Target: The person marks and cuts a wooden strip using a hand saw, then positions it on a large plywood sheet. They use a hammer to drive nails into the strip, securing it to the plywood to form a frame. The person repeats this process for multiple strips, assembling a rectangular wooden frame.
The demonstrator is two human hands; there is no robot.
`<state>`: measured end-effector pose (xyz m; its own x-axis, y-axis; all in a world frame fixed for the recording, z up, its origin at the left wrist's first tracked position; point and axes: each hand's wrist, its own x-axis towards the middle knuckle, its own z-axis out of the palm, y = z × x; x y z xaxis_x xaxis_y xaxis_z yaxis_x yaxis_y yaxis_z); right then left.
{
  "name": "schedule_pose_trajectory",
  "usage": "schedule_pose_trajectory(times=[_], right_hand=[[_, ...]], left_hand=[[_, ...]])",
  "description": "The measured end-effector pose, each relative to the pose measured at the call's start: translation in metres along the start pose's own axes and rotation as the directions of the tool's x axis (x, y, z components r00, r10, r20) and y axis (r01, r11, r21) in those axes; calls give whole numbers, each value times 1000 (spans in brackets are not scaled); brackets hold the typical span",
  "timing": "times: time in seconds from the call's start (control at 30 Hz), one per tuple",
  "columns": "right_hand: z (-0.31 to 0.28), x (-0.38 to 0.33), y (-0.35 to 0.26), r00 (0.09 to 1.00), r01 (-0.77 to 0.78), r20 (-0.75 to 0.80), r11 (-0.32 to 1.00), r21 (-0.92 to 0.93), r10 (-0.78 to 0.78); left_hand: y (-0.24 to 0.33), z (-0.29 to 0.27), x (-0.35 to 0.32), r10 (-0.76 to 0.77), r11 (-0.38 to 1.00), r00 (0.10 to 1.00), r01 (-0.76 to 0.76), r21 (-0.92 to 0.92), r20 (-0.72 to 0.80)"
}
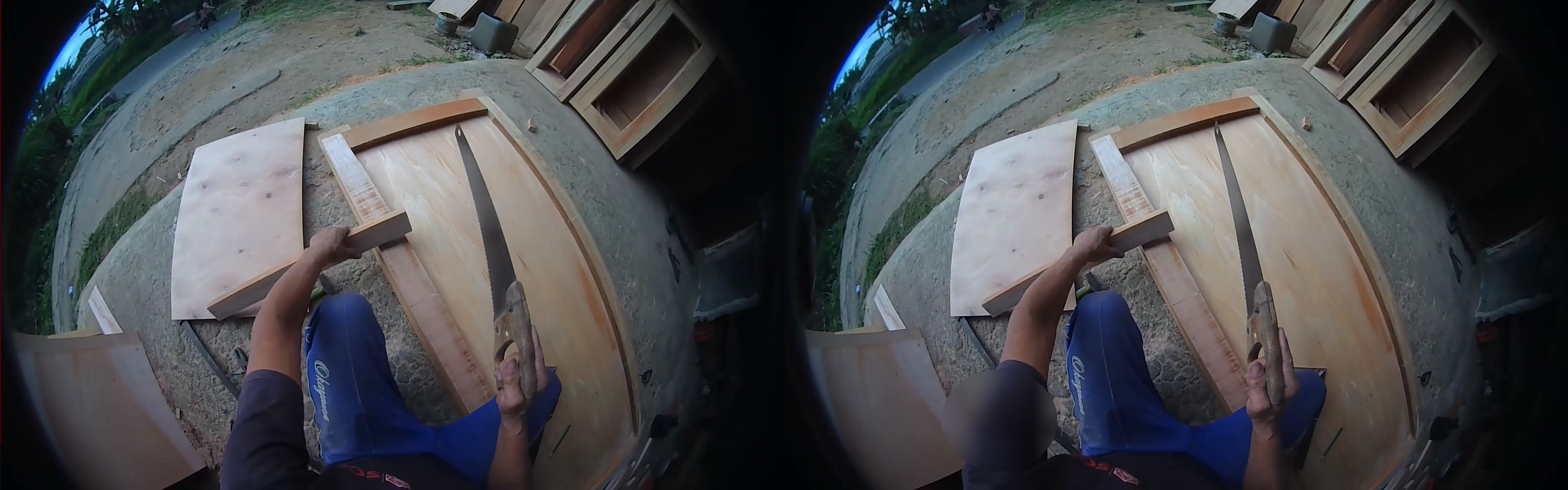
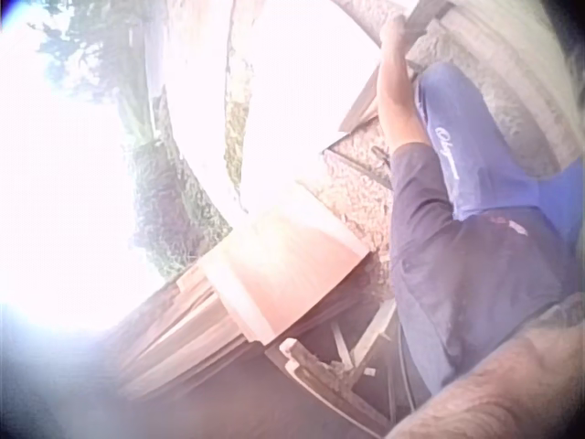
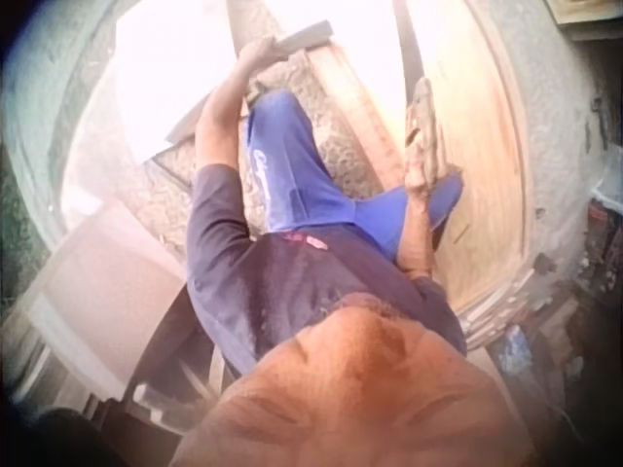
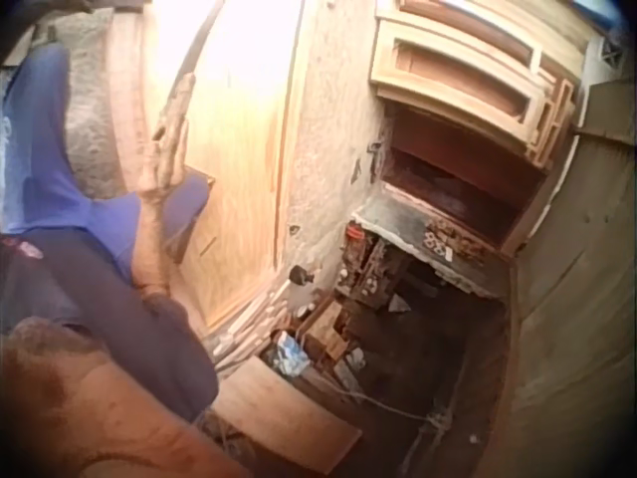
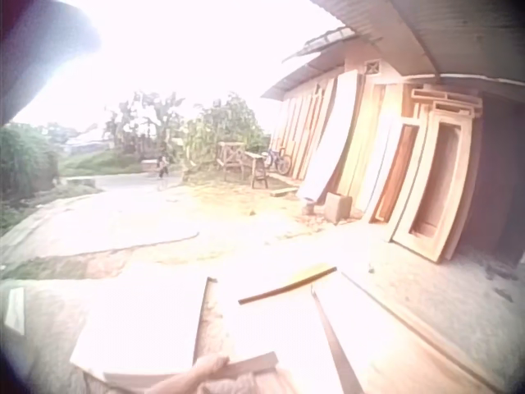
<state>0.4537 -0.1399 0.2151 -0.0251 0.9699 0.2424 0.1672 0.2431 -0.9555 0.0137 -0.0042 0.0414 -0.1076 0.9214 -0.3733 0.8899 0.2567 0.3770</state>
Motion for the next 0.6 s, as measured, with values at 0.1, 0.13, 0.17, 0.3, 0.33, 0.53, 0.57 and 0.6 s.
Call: schedule_pose_trajectory(times=[0.1,0.13,0.17,0.3,0.33,0.53,0.57,0.6], right_hand=[[16,-9,6,991,5,133,998,-56,3],[17,-8,8,988,34,151,995,-94,-20],[19,-8,15,985,64,169,989,-132,-41],[31,-3,10,960,42,279,977,-208,18],[33,-3,7,949,-11,306,973,-229,82],[30,1,14,950,145,303,963,-228,-72],[27,1,16,944,198,305,954,-225,-124],[26,1,13,947,125,317,966,-226,-49]], left_hand=[[9,-4,-16,109,983,993,-101,156,-43],[23,-6,-15,104,989,994,-102,109,-13],[38,-9,-15,102,993,995,-103,63,16],[68,14,-1,23,1000,1000,-23,-17,-4],[72,24,1,46,997,996,-51,-63,-74],[97,38,10,-35,978,997,18,-209,-76],[98,42,13,-27,990,991,8,-142,-132],[96,45,15,-22,997,982,8,-71,-188]])
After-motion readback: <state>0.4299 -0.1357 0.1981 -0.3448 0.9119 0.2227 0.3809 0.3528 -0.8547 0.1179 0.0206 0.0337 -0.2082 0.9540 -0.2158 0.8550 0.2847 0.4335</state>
